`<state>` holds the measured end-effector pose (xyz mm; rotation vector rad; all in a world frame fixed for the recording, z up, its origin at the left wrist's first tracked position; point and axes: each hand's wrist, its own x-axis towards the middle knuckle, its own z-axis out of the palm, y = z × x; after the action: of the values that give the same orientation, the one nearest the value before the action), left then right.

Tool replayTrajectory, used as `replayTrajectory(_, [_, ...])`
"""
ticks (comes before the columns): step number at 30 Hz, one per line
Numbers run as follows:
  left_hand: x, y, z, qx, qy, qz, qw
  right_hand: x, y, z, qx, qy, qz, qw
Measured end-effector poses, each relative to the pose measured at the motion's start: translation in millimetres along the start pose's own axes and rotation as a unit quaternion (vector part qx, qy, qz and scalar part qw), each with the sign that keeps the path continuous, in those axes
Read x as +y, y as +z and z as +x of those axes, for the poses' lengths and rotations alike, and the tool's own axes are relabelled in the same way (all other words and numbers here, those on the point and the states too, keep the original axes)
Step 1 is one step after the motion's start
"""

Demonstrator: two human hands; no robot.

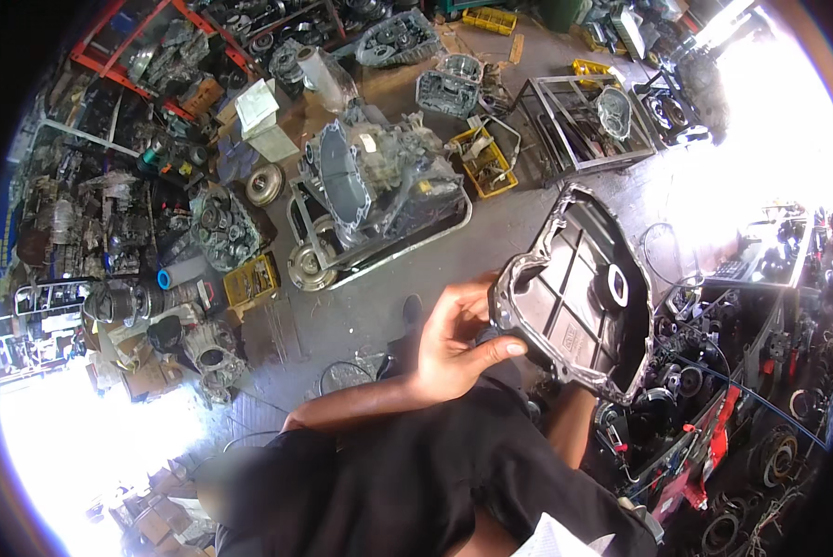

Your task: The person applies sealant from a caulking gun along the edges of a black plastic oil pan, then lifts and positions the pan onto an engine block. The person handles the pan with both hands and aligns it with the engine.

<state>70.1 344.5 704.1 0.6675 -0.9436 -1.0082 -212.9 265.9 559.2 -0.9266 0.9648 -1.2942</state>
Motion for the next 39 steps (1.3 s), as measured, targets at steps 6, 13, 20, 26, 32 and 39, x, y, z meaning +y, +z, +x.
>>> replayTrajectory(6, [-3.9, -3.2, -12.8, 0.081, 0.008, 0.009, 0.997, 8.1, 23.3, -1.8, -0.028, 0.023, -0.012, 0.999])
replayTrajectory(13, [-33.4, 46.7, -9.8, 0.090, 0.072, 0.077, 0.990, -30.1, -39.5, 20.6, -0.041, 0.003, -0.046, 0.998])
replayTrajectory(20, [-67.5, 86.1, -5.7, 0.074, 0.148, 0.215, 0.963, -53.5, -104.8, 57.5, -0.066, -0.002, -0.069, 0.995])
replayTrajectory(26, [-78.9, 97.5, -7.7, 0.099, 0.240, 0.321, 0.911, -34.3, -116.5, 71.7, -0.096, 0.029, -0.072, 0.992])
replayTrajectory(32, [-76.9, 65.5, -35.0, 0.108, 0.177, 0.436, 0.876, 3.4, -96.3, 67.5, -0.129, 0.071, -0.090, 0.985])
replayTrajectory(39, [-95.9, -8.5, -51.3, 0.076, 0.137, 0.672, 0.724, 114.8, -62.4, 80.2, -0.170, 0.081, -0.137, 0.973])
